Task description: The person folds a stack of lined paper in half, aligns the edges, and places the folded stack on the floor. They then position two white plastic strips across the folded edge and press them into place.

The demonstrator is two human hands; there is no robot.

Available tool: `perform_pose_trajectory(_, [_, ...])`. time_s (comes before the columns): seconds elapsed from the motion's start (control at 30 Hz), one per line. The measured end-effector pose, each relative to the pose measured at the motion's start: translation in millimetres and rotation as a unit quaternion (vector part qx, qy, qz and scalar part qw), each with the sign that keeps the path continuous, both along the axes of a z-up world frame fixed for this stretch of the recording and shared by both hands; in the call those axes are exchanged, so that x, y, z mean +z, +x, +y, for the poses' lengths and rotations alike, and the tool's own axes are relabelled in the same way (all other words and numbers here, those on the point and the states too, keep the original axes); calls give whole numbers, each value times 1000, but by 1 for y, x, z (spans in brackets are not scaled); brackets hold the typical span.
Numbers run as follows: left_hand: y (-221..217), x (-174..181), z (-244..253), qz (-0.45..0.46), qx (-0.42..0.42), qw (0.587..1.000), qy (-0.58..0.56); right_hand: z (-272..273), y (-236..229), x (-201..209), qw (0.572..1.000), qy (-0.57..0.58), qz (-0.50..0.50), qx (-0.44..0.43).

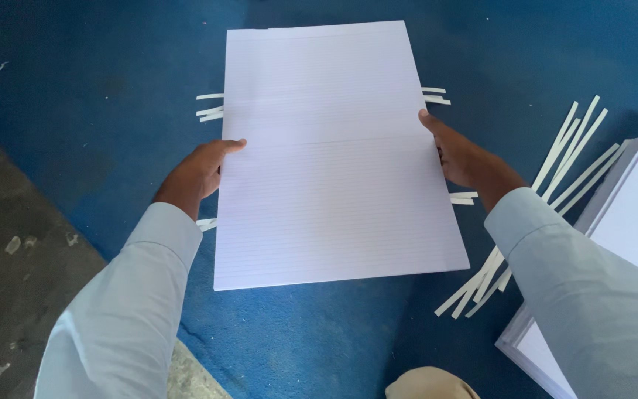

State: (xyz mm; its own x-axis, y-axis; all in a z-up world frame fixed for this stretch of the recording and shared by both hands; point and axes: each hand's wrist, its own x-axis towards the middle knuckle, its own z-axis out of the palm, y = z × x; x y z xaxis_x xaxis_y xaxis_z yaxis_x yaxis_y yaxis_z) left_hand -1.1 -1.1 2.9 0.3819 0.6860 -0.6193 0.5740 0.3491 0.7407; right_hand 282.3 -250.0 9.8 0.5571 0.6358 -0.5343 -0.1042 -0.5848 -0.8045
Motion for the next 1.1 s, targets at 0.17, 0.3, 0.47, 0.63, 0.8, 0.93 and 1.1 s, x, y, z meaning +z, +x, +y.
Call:
perform_pose_trajectory(0.17, [1,2,0,-2,-14,1000,-18,-3,-6,3,999,-8,-39,28])
perform_pose_trajectory(0.3, [4,-1,2,-7,7,999,-32,-1,-12,6,995,-34,-76,51])
perform_pose_trajectory(0.47, [4,-7,2,91,-33,995,32,-4,-18,8,988,-74,-116,69])
perform_pose_trajectory(0.63, [12,-17,4,167,-45,980,99,-4,-18,6,981,-117,-140,61])
perform_pose_trajectory(0.8, [15,-29,11,163,-25,982,95,-2,-15,-4,988,-92,-118,35])
perform_pose_trajectory(0.93, [15,-30,13,148,-26,983,103,5,-14,-7,986,-114,-121,27])
perform_pose_trajectory(1.1, [15,-28,6,202,-49,968,138,2,-16,-10,988,-90,-121,23])
